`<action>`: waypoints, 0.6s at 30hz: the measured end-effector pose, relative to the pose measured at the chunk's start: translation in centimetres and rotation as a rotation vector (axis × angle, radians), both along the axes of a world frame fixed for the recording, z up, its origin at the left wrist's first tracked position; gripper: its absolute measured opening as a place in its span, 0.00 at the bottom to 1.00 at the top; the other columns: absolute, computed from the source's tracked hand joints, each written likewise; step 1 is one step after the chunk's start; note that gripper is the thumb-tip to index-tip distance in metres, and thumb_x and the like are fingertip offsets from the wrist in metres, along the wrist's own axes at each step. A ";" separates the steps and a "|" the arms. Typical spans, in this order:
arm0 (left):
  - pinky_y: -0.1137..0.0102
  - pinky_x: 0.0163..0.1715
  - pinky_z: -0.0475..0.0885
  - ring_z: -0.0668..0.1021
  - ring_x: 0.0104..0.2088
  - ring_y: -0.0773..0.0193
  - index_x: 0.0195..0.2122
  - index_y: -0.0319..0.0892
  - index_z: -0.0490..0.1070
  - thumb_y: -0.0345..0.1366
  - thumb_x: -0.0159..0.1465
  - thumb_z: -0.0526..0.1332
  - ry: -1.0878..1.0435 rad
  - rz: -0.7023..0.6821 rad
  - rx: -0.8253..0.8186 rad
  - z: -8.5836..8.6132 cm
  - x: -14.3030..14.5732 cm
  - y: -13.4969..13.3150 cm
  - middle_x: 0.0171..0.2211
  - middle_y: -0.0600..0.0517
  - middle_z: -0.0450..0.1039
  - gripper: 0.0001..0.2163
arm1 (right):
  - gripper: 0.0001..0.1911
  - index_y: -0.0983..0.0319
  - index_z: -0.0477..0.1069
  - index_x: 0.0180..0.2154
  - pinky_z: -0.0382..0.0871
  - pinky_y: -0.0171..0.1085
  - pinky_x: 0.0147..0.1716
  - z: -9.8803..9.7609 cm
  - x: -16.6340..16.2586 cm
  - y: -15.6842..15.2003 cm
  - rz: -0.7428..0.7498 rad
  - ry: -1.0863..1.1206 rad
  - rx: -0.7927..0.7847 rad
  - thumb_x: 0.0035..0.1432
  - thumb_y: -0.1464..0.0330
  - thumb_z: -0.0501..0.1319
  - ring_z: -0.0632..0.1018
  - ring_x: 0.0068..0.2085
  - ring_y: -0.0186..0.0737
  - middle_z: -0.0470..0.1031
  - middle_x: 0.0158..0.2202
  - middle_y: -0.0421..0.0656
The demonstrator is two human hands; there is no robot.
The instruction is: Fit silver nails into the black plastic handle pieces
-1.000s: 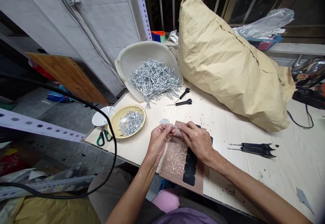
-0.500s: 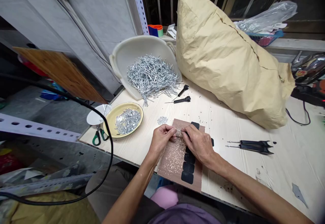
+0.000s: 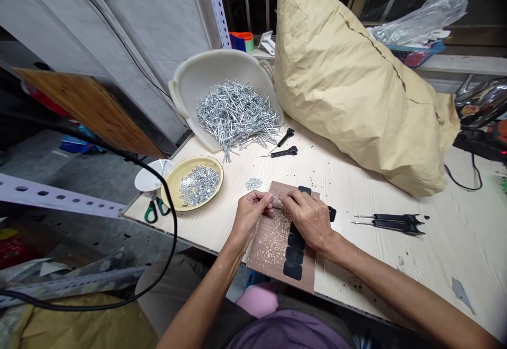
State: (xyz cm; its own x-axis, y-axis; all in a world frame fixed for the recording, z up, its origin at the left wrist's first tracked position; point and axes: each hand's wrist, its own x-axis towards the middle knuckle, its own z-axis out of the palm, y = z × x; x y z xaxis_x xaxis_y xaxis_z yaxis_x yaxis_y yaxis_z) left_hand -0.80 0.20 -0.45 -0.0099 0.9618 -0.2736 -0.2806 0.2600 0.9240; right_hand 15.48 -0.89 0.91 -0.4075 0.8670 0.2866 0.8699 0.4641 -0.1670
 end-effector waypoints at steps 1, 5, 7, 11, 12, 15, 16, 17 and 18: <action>0.75 0.22 0.68 0.72 0.20 0.72 0.29 0.35 0.71 0.39 0.50 0.69 0.017 0.000 0.018 0.0 0.0 -0.1 0.20 0.55 0.69 0.13 | 0.15 0.59 0.71 0.42 0.60 0.35 0.29 -0.1 0.0 0.1 -0.007 0.055 -0.048 0.66 0.70 0.46 0.72 0.34 0.36 0.74 0.38 0.45; 0.76 0.23 0.69 0.72 0.21 0.72 0.29 0.35 0.71 0.39 0.51 0.68 0.087 -0.032 0.068 0.0 -0.4 -0.1 0.21 0.54 0.70 0.12 | 0.16 0.60 0.71 0.35 0.60 0.32 0.26 -0.2 0.2 0.7 0.019 0.347 -0.353 0.66 0.63 0.47 0.73 0.30 0.34 0.73 0.30 0.40; 0.75 0.23 0.69 0.72 0.21 0.71 0.30 0.35 0.72 0.40 0.52 0.68 0.095 -0.057 0.073 -0.1 -0.6 -0.1 0.22 0.54 0.71 0.12 | 0.16 0.61 0.70 0.35 0.61 0.32 0.27 -0.2 0.2 0.6 0.022 0.402 -0.383 0.66 0.62 0.48 0.73 0.31 0.34 0.73 0.30 0.40; 0.74 0.23 0.70 0.72 0.21 0.71 0.30 0.36 0.72 0.40 0.52 0.68 0.082 -0.062 0.061 -0.3 -0.5 -0.1 0.22 0.54 0.70 0.13 | 0.15 0.62 0.70 0.37 0.61 0.34 0.29 -0.3 0.0 0.3 -0.031 0.294 -0.200 0.65 0.63 0.48 0.73 0.33 0.36 0.74 0.35 0.46; 0.74 0.23 0.70 0.72 0.21 0.71 0.30 0.36 0.72 0.41 0.52 0.68 0.086 -0.056 0.059 -0.3 -0.5 -0.1 0.22 0.54 0.70 0.13 | 0.16 0.62 0.70 0.35 0.60 0.34 0.28 -0.4 0.0 0.4 -0.028 0.299 -0.218 0.65 0.63 0.48 0.72 0.32 0.36 0.74 0.33 0.45; 0.75 0.22 0.70 0.72 0.21 0.71 0.30 0.35 0.72 0.40 0.51 0.68 0.098 -0.059 0.057 -0.2 -0.3 -0.2 0.21 0.54 0.70 0.13 | 0.19 0.63 0.68 0.29 0.59 0.32 0.23 -0.7 0.1 0.8 0.027 0.415 -0.424 0.66 0.62 0.46 0.69 0.25 0.32 0.70 0.25 0.41; 0.75 0.22 0.69 0.72 0.21 0.71 0.29 0.35 0.72 0.40 0.51 0.68 0.095 -0.065 0.054 -0.2 -0.2 -0.2 0.21 0.54 0.70 0.13 | 0.19 0.63 0.68 0.29 0.59 0.32 0.23 -0.8 0.2 0.9 0.047 0.436 -0.453 0.66 0.62 0.46 0.69 0.24 0.32 0.70 0.25 0.41; 0.75 0.22 0.69 0.72 0.21 0.71 0.29 0.36 0.72 0.40 0.51 0.68 0.087 -0.072 0.050 -0.2 -0.2 -0.2 0.21 0.54 0.70 0.12 | 0.18 0.63 0.68 0.30 0.60 0.31 0.23 -0.7 0.3 1.0 0.060 0.425 -0.433 0.66 0.61 0.47 0.69 0.25 0.32 0.71 0.27 0.42; 0.75 0.22 0.69 0.72 0.21 0.71 0.29 0.36 0.71 0.40 0.51 0.68 0.076 -0.078 0.045 -0.3 -0.1 -0.2 0.21 0.54 0.70 0.12 | 0.17 0.62 0.69 0.31 0.60 0.32 0.24 -0.6 0.5 1.0 0.063 0.383 -0.372 0.65 0.62 0.48 0.70 0.27 0.32 0.71 0.30 0.43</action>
State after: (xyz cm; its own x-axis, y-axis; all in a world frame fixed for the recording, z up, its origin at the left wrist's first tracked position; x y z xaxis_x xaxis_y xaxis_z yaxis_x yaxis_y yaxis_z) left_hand -0.95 -0.01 -0.76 0.0468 0.9717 -0.2315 -0.1895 0.2362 0.9530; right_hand 15.95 0.06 0.27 -0.3881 0.9158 0.1032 0.6870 0.3622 -0.6300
